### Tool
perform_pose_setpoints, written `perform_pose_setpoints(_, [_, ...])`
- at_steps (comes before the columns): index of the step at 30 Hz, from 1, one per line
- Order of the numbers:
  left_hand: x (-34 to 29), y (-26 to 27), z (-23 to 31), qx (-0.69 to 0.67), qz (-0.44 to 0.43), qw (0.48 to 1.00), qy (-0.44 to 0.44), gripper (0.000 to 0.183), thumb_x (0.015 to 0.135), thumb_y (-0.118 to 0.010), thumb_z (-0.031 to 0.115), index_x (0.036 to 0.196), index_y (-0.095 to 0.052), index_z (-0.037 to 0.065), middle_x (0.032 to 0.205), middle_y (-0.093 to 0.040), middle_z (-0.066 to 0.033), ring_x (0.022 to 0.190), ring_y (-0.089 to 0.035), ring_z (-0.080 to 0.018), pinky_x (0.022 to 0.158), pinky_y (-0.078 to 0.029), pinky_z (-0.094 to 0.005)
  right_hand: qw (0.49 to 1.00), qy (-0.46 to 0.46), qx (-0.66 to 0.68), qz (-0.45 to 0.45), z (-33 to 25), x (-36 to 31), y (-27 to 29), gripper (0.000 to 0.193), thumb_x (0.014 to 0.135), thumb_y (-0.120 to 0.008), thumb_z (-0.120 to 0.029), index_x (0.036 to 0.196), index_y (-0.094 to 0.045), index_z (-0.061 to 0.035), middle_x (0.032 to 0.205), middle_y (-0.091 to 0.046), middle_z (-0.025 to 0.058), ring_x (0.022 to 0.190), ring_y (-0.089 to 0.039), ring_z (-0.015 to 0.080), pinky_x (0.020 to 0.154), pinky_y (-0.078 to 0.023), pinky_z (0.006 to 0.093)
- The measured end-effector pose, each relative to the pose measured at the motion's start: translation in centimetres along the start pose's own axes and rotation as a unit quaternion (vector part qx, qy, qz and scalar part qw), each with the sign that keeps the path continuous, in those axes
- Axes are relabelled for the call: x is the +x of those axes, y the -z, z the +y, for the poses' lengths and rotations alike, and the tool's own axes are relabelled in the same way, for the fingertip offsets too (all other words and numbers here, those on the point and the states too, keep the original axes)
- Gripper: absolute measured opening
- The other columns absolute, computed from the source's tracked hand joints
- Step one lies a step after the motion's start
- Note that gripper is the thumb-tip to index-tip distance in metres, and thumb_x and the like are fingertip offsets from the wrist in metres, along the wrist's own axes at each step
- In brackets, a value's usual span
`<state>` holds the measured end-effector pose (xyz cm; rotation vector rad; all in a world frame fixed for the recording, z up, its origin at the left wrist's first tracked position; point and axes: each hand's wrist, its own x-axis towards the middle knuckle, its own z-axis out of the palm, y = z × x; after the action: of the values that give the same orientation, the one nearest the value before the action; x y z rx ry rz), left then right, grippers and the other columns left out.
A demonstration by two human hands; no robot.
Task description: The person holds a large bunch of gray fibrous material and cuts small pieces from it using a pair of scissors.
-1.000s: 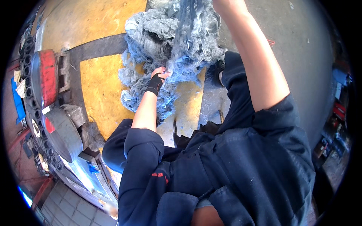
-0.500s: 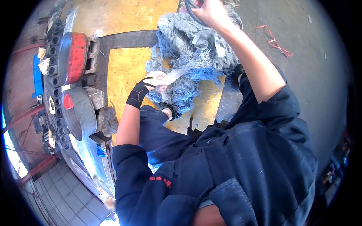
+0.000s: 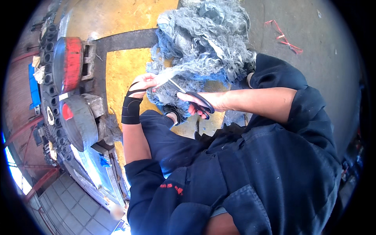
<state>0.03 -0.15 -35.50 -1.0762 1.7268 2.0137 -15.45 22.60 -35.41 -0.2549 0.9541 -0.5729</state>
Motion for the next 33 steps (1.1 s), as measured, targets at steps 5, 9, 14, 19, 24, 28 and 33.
perform_pose_setpoints(5, [0.8,-0.1,0.7,-0.047,-0.031,0.998,-0.038,0.019,0.082,-0.063,0.014,0.092,-0.059,-0.002,0.078,-0.06,-0.006,0.067,-0.053,-0.0108,0.063,-0.041,-0.0224,0.999,0.021,0.046,-0.006,-0.3,2.2,-0.2,0.067,0.079,-0.044,-0.07,0.093,-0.051,-0.0057,0.07,-0.051,0.0022,0.055,-0.047,0.0098,0.046,-0.042,0.0248])
perform_pose_setpoints(9, [0.9,-0.8,1.3,-0.056,-0.022,0.997,-0.047,0.017,0.082,-0.063,0.014,0.091,-0.06,0.0,0.078,-0.062,-0.0048,0.067,-0.054,-0.01,0.063,-0.042,-0.0223,0.996,0.064,0.056,-0.011,-1.8,3.0,0.1,0.065,0.081,-0.042,-0.069,0.093,-0.052,-0.0064,0.072,-0.051,0.0012,0.055,-0.046,0.0094,0.046,-0.039,0.0241])
perform_pose_setpoints(14, [1.1,-1.1,1.3,-0.089,-0.004,0.993,-0.071,0.015,0.083,-0.063,0.013,0.091,-0.059,0.001,0.078,-0.061,-0.0048,0.067,-0.054,-0.01,0.062,-0.042,-0.022,0.995,0.084,0.043,0.019,-2.8,2.9,0.0,0.062,0.08,-0.043,-0.07,0.082,-0.051,-0.0083,0.066,-0.044,-0.0003,0.053,-0.042,0.0094,0.043,-0.035,0.023])
perform_pose_setpoints(19, [1.3,-1.3,1.3,-0.094,-0.012,0.993,-0.067,0.018,0.084,-0.062,0.013,0.093,-0.056,-0.002,0.08,-0.06,-0.0075,0.068,-0.053,-0.0113,0.064,-0.042,-0.0224,0.995,0.063,0.057,0.059,-3.5,1.7,-0.4,0.062,0.079,-0.045,-0.07,0.074,-0.043,-0.0088,0.064,-0.037,-0.0004,0.049,-0.037,0.0088,0.04,-0.032,0.0229])
perform_pose_setpoints(24, [1.6,-1.6,1.3,-0.119,-0.011,0.989,-0.083,0.033,0.083,-0.063,0.013,0.11,-0.052,-0.002,0.081,-0.059,-0.0049,0.067,-0.052,-0.0085,0.062,-0.041,-0.0194,0.995,0.068,0.046,0.058,-3.6,1.4,-0.5,0.063,0.078,-0.045,-0.071,0.073,-0.043,-0.0084,0.064,-0.038,-0.0003,0.049,-0.037,0.0086,0.04,-0.032,0.023])
perform_pose_setpoints(28, [1.4,-2.6,2.3,-0.16,-0.052,0.978,-0.119,0.059,0.084,-0.061,0.011,0.134,-0.032,0.001,0.082,-0.058,-0.0023,0.067,-0.051,-0.0059,0.06,-0.039,-0.0173,0.991,0.121,0.056,0.02,-3.7,1.1,-0.6,0.065,0.079,-0.041,-0.073,0.074,-0.046,-0.0079,0.064,-0.042,0.0008,0.05,-0.041,0.0088,0.042,-0.034,0.0232])
perform_pose_setpoints(33, [1.8,-2.0,1.6,-0.236,-0.156,0.952,-0.114,0.07,0.086,-0.059,0.009,0.142,-0.018,0.003,0.086,-0.057,-0.0013,0.069,-0.049,-0.0051,0.06,-0.038,-0.0159,0.994,0.105,0.016,-0.021,-4.1,0.0,-0.4,0.07,0.079,-0.033,-0.076,0.077,-0.048,-0.0074,0.068,-0.046,0.0017,0.053,-0.043,0.0092,0.047,-0.036,0.0235])
